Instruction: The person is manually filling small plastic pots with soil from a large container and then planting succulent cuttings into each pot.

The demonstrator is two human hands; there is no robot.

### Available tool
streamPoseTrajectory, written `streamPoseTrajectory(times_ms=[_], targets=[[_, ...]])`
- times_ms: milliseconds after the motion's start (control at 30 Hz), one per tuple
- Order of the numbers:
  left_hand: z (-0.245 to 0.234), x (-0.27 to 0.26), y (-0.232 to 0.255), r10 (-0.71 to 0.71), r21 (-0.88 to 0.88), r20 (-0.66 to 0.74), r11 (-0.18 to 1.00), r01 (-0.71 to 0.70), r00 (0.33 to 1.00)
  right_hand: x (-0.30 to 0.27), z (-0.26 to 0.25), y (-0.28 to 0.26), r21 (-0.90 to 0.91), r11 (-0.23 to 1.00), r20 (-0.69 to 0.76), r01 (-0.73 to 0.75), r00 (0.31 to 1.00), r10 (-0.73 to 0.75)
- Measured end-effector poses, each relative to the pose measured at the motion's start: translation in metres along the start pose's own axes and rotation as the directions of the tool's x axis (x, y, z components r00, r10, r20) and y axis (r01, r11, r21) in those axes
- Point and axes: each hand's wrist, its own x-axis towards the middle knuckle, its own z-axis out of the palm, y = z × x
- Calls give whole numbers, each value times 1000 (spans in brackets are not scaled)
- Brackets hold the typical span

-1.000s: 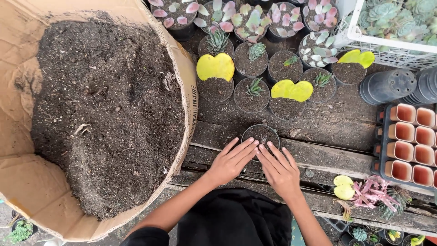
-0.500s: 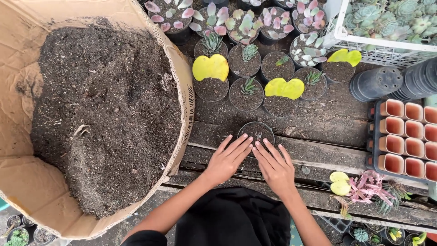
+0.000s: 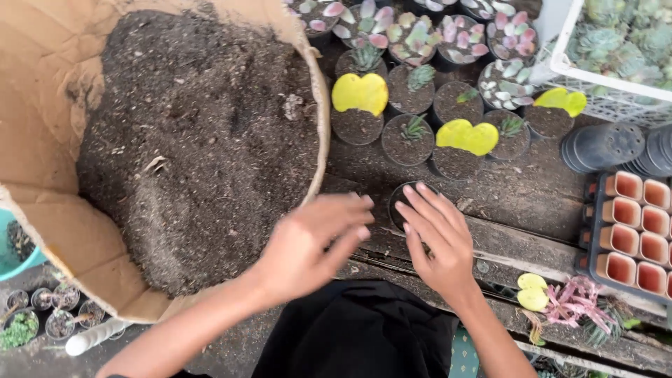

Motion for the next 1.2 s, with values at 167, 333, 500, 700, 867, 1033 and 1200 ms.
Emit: streamPoseTrajectory(times_ms=[167,333,500,700,867,1033,1200], targets=[[-62,-9,-52,-311,107,-83,942,318,947,106,24,-72,296,949,86,109,986,-141],[-84,-36,-117,-770,91,14,636,766,638,176,99,-89,339,939,542,58,804,-245],[-89,-36,-118,-879,-237,98,434,869,466,211,164,-83,-61,975,952,-213,280,121],[-81,-29,-93,-865,-534,62,393,748,499,177,197,-83,-135,967,935,-215,294,196],[-64,-33,-94,-861,-728,16,338,596,508,192,167,-102,-31,945,943,-326,305,137],[-58,-28,-92,-876,-780,2,300,549,482,185,169,-97,-17,903,934,-429,316,168],[-42,-24,-103,-892,-846,-75,294,445,446,177,175,-97,21,852,915,-524,353,194]])
